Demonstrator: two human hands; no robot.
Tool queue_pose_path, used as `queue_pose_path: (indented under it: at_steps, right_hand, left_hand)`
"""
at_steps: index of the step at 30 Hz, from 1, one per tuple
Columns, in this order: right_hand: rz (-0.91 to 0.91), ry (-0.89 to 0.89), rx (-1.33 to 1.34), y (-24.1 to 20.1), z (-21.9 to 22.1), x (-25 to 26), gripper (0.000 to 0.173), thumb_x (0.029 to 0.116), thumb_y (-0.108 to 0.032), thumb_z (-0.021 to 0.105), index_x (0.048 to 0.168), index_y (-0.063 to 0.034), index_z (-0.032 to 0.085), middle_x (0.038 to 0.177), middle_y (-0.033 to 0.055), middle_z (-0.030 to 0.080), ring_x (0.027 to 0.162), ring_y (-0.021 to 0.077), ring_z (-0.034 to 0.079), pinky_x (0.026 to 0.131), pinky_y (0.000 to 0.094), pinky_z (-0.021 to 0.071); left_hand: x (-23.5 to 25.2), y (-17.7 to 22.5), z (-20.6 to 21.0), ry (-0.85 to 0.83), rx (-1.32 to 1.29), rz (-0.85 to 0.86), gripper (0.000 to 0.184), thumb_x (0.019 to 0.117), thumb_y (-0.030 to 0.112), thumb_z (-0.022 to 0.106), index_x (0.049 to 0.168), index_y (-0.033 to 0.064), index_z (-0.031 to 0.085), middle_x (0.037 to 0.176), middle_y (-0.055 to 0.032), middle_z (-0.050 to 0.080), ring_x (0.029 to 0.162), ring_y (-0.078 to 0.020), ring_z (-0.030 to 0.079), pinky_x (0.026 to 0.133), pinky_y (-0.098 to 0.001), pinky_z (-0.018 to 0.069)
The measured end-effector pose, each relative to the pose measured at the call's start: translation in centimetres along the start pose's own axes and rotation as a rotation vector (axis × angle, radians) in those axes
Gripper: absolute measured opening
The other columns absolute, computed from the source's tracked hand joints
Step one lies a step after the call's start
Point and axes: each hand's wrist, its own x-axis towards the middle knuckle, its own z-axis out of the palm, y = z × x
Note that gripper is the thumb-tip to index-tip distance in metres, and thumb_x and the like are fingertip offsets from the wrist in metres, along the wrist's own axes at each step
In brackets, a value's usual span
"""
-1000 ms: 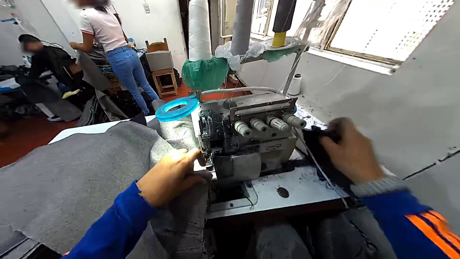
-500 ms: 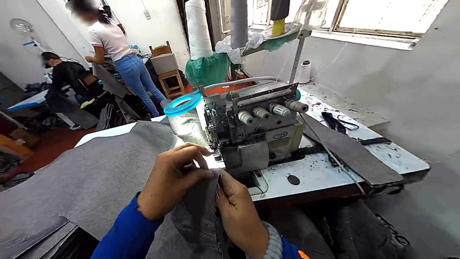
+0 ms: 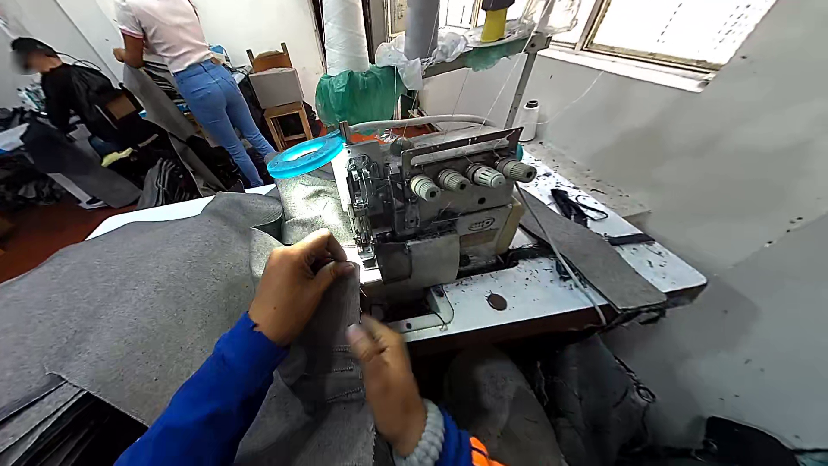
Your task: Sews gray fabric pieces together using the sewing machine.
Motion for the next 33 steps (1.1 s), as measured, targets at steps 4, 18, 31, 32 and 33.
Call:
queue_pose_path:
  at_steps: [4,18,31,32,33]
  right_hand:
    - [0.206,-0.245,-0.06,1.7,0.1,-1.4,0.022,0.092,-0.013,0.066,0.1,0.0073,0.069,0.088,0.0095,0.071,0.086,0.0071,0.068,0.08,0.0285,0.0561]
    - [-0.243,-0.097,-0.296,3.7,-2.5,-2.5,0.021,0.0895,-0.009,0.066,0.075,0.0058,0.07,0.071,0.0144,0.068,0.071,0.0098,0.067,0.071,0.0187,0.053]
    - [-0.109,-0.219,-0.153,0.4,-4.5,2.4,0.033,0.1032,-0.018,0.055,0.078,0.0012,0.065,0.067,0.0001,0.06,0.065,-0.0031,0.058,0.062,0.0158,0.0482]
    - [-0.083,-0.245,-0.115,0.2,-4.8,2.6,0.033,0.104,-0.017,0.053,0.079,0.0009,0.065,0.068,-0.0014,0.061,0.066,-0.0041,0.059,0.064,0.0155,0.049]
    - [-0.057,-0.258,-0.084,0.0,-5.0,2.8,0.032,0.1049,-0.016,0.051,0.08,-0.0005,0.064,0.069,-0.0034,0.061,0.067,-0.0048,0.058,0.064,0.0154,0.0494]
  left_hand:
    - [-0.7,-1.8,1.7,0.114,0.16,0.15,0.021,0.0835,0.021,0.08,0.102,0.0104,0.076,0.099,-0.0019,0.072,0.101,-0.0192,0.063,0.092,-0.04,0.0479]
    - [-4.8,3.3,3.6,0.112,0.547,0.206,0.029,0.1027,0.02,0.054,0.113,0.0069,0.078,0.112,-0.0108,0.077,0.107,-0.0281,0.073,0.096,-0.0383,0.0568]
    - [-2.4,3.4,2.9,0.049,0.481,0.108,0.027,0.1008,0.017,0.051,0.108,0.0057,0.074,0.108,-0.0063,0.077,0.111,-0.0202,0.072,0.096,-0.0334,0.0579]
    - [-2.6,4.1,2.2,0.049,0.446,0.12,0.026,0.1017,0.017,0.051,0.108,0.0057,0.073,0.108,-0.0069,0.077,0.112,-0.0207,0.072,0.096,-0.034,0.0583]
    - [-2.7,4.9,1.5,0.036,0.4,0.14,0.025,0.1025,0.018,0.051,0.109,0.0039,0.071,0.109,-0.0103,0.076,0.112,-0.024,0.072,0.096,-0.0369,0.0581]
